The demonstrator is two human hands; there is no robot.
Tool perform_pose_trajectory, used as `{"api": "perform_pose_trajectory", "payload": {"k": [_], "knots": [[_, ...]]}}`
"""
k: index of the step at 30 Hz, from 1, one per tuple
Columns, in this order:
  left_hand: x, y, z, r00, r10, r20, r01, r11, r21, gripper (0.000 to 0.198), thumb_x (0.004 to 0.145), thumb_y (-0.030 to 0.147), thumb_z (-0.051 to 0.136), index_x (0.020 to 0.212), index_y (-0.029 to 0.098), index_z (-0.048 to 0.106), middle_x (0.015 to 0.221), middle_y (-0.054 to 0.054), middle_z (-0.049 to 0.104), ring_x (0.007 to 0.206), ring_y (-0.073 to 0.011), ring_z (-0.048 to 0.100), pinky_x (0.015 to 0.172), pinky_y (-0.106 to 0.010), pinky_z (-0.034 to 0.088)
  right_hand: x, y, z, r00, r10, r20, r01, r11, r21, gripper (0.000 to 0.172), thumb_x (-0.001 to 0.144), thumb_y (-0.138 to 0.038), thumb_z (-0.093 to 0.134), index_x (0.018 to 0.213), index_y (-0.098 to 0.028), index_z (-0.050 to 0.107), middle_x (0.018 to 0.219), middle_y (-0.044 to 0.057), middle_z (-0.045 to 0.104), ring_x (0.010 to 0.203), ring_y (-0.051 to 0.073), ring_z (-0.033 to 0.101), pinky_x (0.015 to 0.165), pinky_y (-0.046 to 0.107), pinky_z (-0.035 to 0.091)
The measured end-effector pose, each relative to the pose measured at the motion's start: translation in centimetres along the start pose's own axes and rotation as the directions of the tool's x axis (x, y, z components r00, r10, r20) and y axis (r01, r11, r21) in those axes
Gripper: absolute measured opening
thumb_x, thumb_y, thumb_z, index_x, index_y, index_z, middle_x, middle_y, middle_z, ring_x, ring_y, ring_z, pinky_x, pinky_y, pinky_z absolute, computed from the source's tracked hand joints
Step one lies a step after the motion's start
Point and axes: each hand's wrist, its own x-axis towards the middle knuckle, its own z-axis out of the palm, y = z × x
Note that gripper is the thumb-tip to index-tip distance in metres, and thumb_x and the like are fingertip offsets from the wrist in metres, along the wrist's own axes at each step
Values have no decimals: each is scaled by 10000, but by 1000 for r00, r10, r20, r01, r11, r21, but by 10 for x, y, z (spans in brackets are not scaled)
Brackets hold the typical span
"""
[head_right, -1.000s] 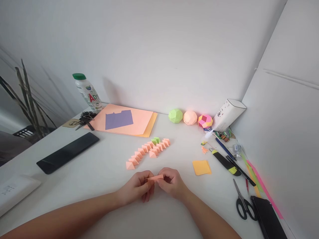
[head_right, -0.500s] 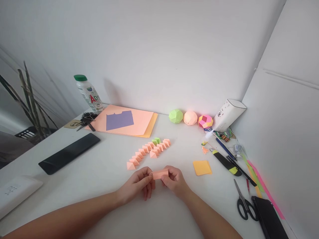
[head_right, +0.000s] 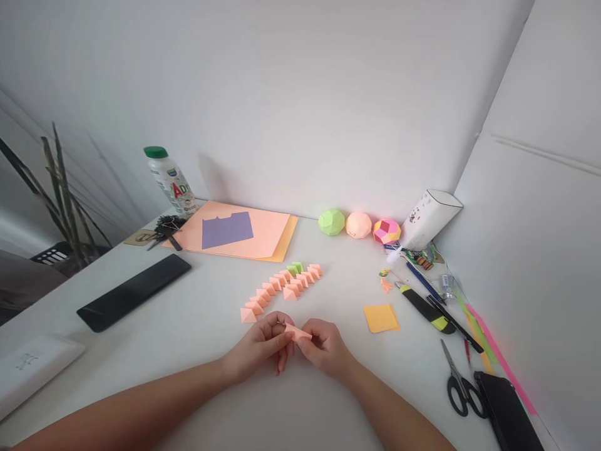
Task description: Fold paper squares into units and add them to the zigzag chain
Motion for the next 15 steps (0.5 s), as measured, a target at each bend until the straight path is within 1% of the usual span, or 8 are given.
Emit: {"api": "perform_pose_trajectory", "payload": {"k": [1,3,5,6,10,13,15], "knots": [[0,0,0,1000,-6,6,6,1000,3,310,794,456,565,872,184,440,618,28,592,407,-94,547,386,-205,425,0,0,0,1000,16,-2,-16,1000,8,304,843,-411,505,663,-169,539,617,-12,469,551,113,417,523,240,353],[-1,1,1,1000,-17,2,17,1000,3,303,798,454,558,860,176,457,602,24,596,398,-96,544,379,-204,419,-2,0,1,997,73,-14,-72,995,63,258,846,-414,504,771,-172,554,622,-15,489,545,113,437,513,237,360],[-1,1,1,999,-32,-7,32,999,-2,294,799,447,554,851,175,456,579,23,600,386,-101,543,369,-205,416,-3,1,1,991,134,-27,-129,982,137,232,845,-408,511,875,-179,530,645,-14,520,548,114,466,512,234,378],[-1,1,1,999,-40,-12,40,999,-7,286,800,440,551,849,176,454,569,22,601,380,-104,542,365,-205,416,-4,3,1,988,150,-33,-142,976,164,222,844,-402,518,887,-184,513,651,-15,528,553,114,477,517,233,386],[-1,2,0,998,-64,-22,63,997,-40,231,812,393,526,847,175,459,560,13,608,366,-104,533,351,-201,410,-5,9,2,990,136,-30,-128,970,206,199,837,-373,539,801,-191,467,653,-23,526,563,108,487,521,227,388],[-2,1,-1,999,-44,-11,44,997,-63,220,826,385,506,850,170,467,579,7,611,378,-102,536,360,-203,414,-5,10,1,990,141,-26,-132,968,214,202,832,-366,551,796,-192,455,654,-25,533,556,106,492,522,228,392],[-2,1,-1,1000,-26,-2,26,998,-59,235,820,391,528,874,170,470,626,1,620,406,-103,550,374,-206,424,-6,9,1,987,157,-29,-147,964,220,205,832,-370,553,805,-195,449,660,-22,551,559,111,509,529,234,406]]}}
